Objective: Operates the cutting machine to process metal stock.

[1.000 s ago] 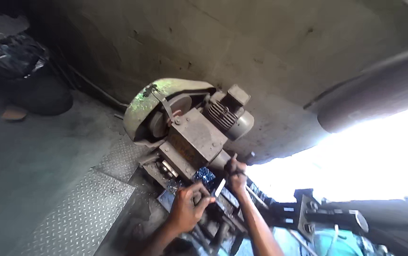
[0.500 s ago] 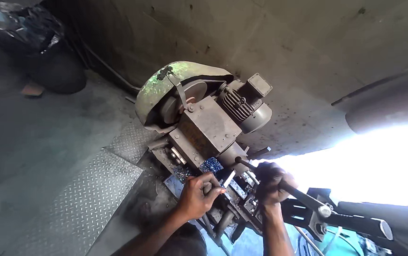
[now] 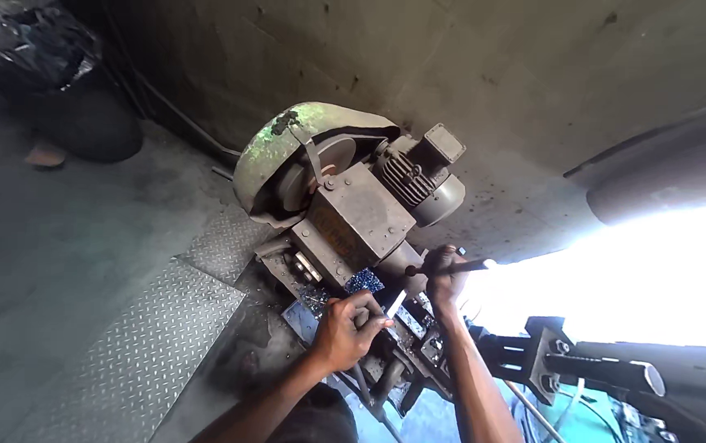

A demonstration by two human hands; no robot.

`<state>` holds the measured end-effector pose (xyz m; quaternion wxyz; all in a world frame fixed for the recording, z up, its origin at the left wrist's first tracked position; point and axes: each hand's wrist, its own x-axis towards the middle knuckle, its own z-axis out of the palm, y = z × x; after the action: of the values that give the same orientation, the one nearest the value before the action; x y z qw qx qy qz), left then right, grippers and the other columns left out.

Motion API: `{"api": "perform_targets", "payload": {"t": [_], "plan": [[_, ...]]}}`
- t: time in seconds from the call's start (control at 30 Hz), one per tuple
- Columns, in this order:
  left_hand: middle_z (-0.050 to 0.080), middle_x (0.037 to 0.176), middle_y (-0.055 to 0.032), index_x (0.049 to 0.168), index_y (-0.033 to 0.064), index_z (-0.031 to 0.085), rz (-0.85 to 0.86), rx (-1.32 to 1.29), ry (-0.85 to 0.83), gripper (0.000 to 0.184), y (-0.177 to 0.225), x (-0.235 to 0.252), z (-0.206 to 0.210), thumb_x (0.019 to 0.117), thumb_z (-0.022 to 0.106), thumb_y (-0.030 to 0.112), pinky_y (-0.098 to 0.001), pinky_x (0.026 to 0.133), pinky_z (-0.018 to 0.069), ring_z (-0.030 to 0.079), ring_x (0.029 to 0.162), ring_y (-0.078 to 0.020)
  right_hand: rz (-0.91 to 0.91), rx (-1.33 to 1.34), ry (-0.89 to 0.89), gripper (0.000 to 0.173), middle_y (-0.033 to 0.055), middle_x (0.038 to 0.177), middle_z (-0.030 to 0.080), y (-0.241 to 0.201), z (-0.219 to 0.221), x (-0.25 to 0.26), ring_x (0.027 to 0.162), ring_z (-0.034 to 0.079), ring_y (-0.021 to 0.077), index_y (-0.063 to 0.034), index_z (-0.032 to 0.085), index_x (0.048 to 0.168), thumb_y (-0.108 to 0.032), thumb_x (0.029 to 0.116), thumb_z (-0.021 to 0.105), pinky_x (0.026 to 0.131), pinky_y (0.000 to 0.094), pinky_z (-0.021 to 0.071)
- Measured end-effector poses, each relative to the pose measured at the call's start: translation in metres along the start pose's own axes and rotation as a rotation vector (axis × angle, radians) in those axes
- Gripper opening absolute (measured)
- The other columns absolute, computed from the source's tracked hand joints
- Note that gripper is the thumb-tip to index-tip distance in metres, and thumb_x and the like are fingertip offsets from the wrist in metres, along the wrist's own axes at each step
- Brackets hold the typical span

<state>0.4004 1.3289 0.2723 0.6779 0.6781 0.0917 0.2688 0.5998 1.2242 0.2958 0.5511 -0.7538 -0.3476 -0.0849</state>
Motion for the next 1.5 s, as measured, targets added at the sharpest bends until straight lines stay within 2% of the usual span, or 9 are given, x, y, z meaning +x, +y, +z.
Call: {"api": "perform_targets", "payload": {"t": [0.13, 0.27, 0.47, 0.57, 0.67, 0.83, 1.03, 1.13, 1.5], "plan": [[0.047, 0.057, 0.0102, 0.09, 0.0064, 0.071, 0.014, -0.01, 0.022, 0.016, -0.001, 0.001, 0.001, 0.0916, 0.076, 0.022, -0.0153, 0.049, 0.0307, 0.034, 0.049, 0.0037, -0.084, 0.18, 0.11, 0.036, -0.0209, 0.062, 0.055, -0.038, -0.009, 0.003, 0.055, 0.055, -0.0054, -0.0331, 0.06, 0.077, -0.053, 0.1054, 0.049, 0.054, 0.0167, 0.0496], [0.048, 0.054, 0.0109, 0.087, 0.0089, 0.07, 0.01, -0.02, 0.032, 0.013, -0.003, -0.002, 0.003, 0.0903, 0.076, 0.02, -0.016, 0.047, 0.0331, 0.037, 0.046, 0.0028, -0.059, 0.106, 0.035, 0.049, -0.0136, 0.056, 0.047, 0.001, -0.002, -0.005, 0.048, 0.048, -0.0002, -0.0234, 0.048, 0.069, -0.049, 0.1097, 0.04, 0.048, 0.0215, 0.0446], [0.05, 0.056, 0.0109, 0.087, 0.0105, 0.07, 0.028, -0.015, 0.031, 0.015, -0.004, 0.0, 0.001, 0.0905, 0.077, 0.023, -0.0157, 0.046, 0.0329, 0.037, 0.047, 0.0031, -0.056, 0.245, 0.054, 0.04, -0.0187, 0.056, 0.046, -0.068, -0.02, 0.02, 0.047, 0.045, -0.0041, -0.0319, 0.051, 0.071, -0.053, 0.1058, 0.049, 0.048, 0.0161, 0.043], [0.049, 0.055, 0.0115, 0.087, 0.0113, 0.071, 0.019, 0.005, 0.005, 0.014, -0.002, 0.001, 0.0, 0.0897, 0.077, 0.023, -0.0159, 0.046, 0.0322, 0.037, 0.046, 0.0029, -0.075, 0.177, 0.094, 0.049, -0.0152, 0.055, 0.048, -0.005, -0.004, 0.004, 0.049, 0.049, -0.0016, -0.0262, 0.051, 0.067, -0.053, 0.1073, 0.044, 0.048, 0.0209, 0.0458], [0.047, 0.055, 0.0127, 0.087, 0.0126, 0.071, 0.016, 0.024, -0.003, 0.015, -0.001, 0.001, -0.001, 0.0905, 0.076, 0.026, -0.0158, 0.047, 0.0311, 0.035, 0.047, 0.0034, -0.124, -0.016, -0.057, 0.057, -0.0054, 0.052, 0.039, 0.006, 0.001, -0.006, 0.042, 0.038, 0.0056, -0.0173, 0.044, 0.064, -0.05, 0.11, 0.038, 0.041, 0.0252, 0.035], [0.051, 0.058, 0.0122, 0.087, 0.0103, 0.071, 0.043, 0.016, 0.037, 0.015, -0.003, 0.002, 0.0, 0.09, 0.076, 0.024, -0.0145, 0.048, 0.031, 0.036, 0.048, 0.0049, -0.103, 0.22, 0.045, 0.047, -0.016, 0.055, 0.045, -0.047, -0.004, 0.006, 0.047, 0.044, -0.0023, -0.0276, 0.05, 0.068, -0.055, 0.1056, 0.047, 0.046, 0.0185, 0.0413], [0.048, 0.055, 0.0119, 0.085, 0.0115, 0.07, 0.037, -0.008, 0.045, 0.015, -0.004, -0.001, 0.002, 0.0889, 0.077, 0.024, -0.015, 0.046, 0.0311, 0.035, 0.046, 0.0039, -0.024, 0.143, -0.053, 0.049, -0.0086, 0.055, 0.043, -0.036, -0.018, 0.008, 0.045, 0.043, 0.0038, -0.0214, 0.048, 0.071, -0.051, 0.1092, 0.041, 0.043, 0.022, 0.0409], [0.049, 0.056, 0.0125, 0.085, 0.012, 0.07, 0.03, 0.005, 0.036, 0.016, -0.003, 0.003, 0.001, 0.089, 0.077, 0.026, -0.0145, 0.046, 0.0302, 0.035, 0.047, 0.0044, -0.089, 0.249, -0.009, 0.043, -0.0158, 0.055, 0.045, -0.072, -0.027, 0.02, 0.047, 0.045, -0.0019, -0.0284, 0.052, 0.071, -0.052, 0.1063, 0.048, 0.048, 0.0177, 0.0435], [0.049, 0.055, 0.0123, 0.085, 0.0134, 0.071, 0.054, 0.015, 0.046, 0.013, -0.004, 0.002, 0.002, 0.0879, 0.077, 0.024, -0.0156, 0.047, 0.0322, 0.037, 0.046, 0.0031, -0.14, 0.246, 0.022, 0.043, -0.016, 0.055, 0.041, -0.075, -0.025, 0.012, 0.046, 0.041, -0.0026, -0.0283, 0.049, 0.069, -0.052, 0.1059, 0.05, 0.047, 0.0165, 0.039]]}}
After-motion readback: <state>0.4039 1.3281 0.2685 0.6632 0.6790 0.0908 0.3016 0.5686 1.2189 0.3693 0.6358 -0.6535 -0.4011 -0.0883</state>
